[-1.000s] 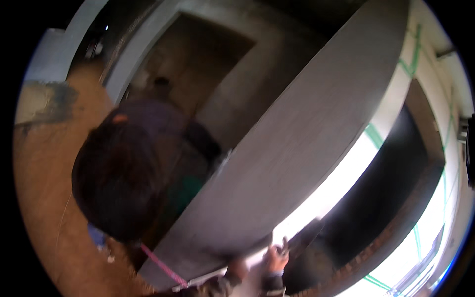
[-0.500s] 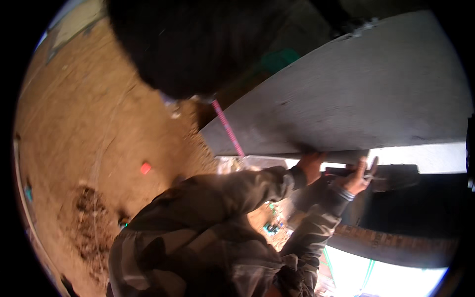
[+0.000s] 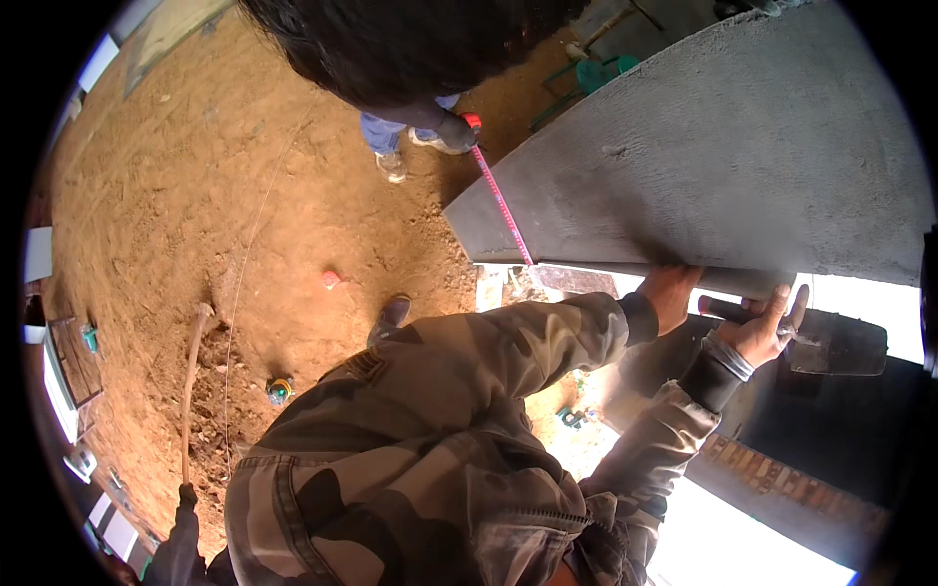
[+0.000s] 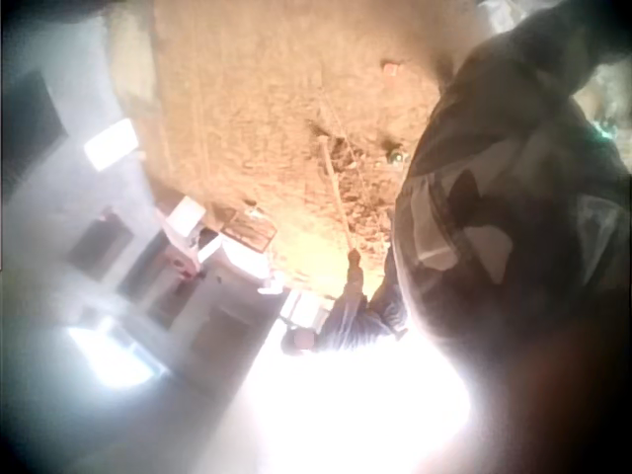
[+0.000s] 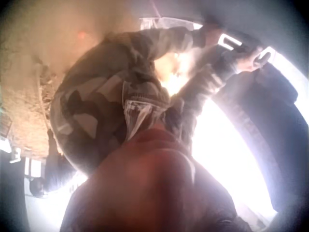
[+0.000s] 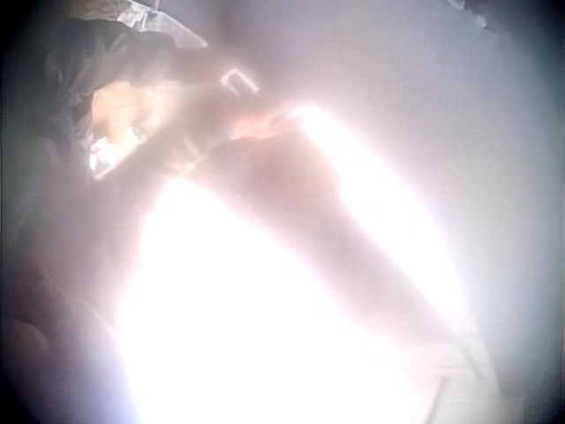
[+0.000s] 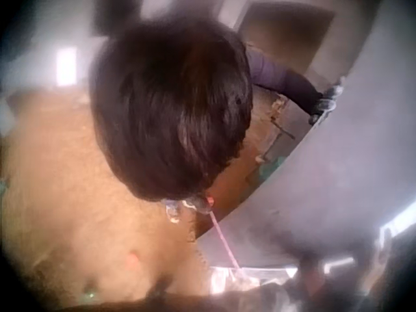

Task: The person is installing white tiles on a staircase. They pick up tiles, apply adhesive using a trowel, and place the tiles onto the steps. They use a hammer to tap the tiles into place and a measuring tape to check dimensions.

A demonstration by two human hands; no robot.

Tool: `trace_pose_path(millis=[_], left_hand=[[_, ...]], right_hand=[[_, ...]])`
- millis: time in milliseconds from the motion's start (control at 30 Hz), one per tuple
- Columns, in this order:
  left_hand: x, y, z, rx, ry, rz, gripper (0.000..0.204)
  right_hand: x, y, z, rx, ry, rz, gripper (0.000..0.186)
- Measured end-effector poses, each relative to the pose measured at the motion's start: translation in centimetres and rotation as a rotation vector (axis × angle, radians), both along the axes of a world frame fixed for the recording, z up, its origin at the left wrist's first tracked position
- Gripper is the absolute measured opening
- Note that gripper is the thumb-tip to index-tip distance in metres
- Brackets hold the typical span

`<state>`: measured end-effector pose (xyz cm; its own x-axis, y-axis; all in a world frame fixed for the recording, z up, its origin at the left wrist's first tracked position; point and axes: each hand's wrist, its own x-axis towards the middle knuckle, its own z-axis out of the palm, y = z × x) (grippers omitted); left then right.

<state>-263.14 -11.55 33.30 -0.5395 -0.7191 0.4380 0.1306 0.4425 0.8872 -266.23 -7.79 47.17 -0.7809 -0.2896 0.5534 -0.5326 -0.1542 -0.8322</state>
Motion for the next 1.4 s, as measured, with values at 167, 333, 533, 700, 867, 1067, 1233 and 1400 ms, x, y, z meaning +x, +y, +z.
trace_pose_path(millis=[167,333,533,700,867,1067,1233,1400], left_hand=[[-0.3,0.1,0.0,-0.036,0.006,0.074,0.037],[-0.1,0.3,-0.2,-0.026,-0.018,0.031,0.040],[-0.2,0.4,-0.1,0.011,-0.020,0.028,0.037],[0.2,0.3,0.4,0.017,-0.035,0.019,0.035],[0.2,0.2,0.1,-0.005,-0.026,0.039,0.034],[0.9,-0.1,1.1,-0.007,-0.079,-0.015,0.033],[0.2,0.1,0.5,0.020,-0.054,-0.043,0.034],[-0.1,0.3,0.3,0.017,0.027,-0.001,0.031]], right_hand=[[0.2,-0.5,0.0,-0.062,-0.025,-0.006,0.060],[0.2,-0.4,-0.2,-0.080,-0.030,0.004,0.056],[0.3,-0.5,-0.1,-0.060,0.000,-0.012,0.050],[0.0,-0.5,-0.1,-0.064,0.000,-0.045,0.047],[1.0,-1.1,0.1,-0.076,-0.021,-0.049,0.043],[-0.1,-0.6,0.1,-0.084,-0.024,-0.004,0.042],[-0.2,-0.3,0.1,-0.072,-0.021,0.009,0.049],[0.1,-0.4,0.3,-0.074,-0.022,0.003,0.050]])
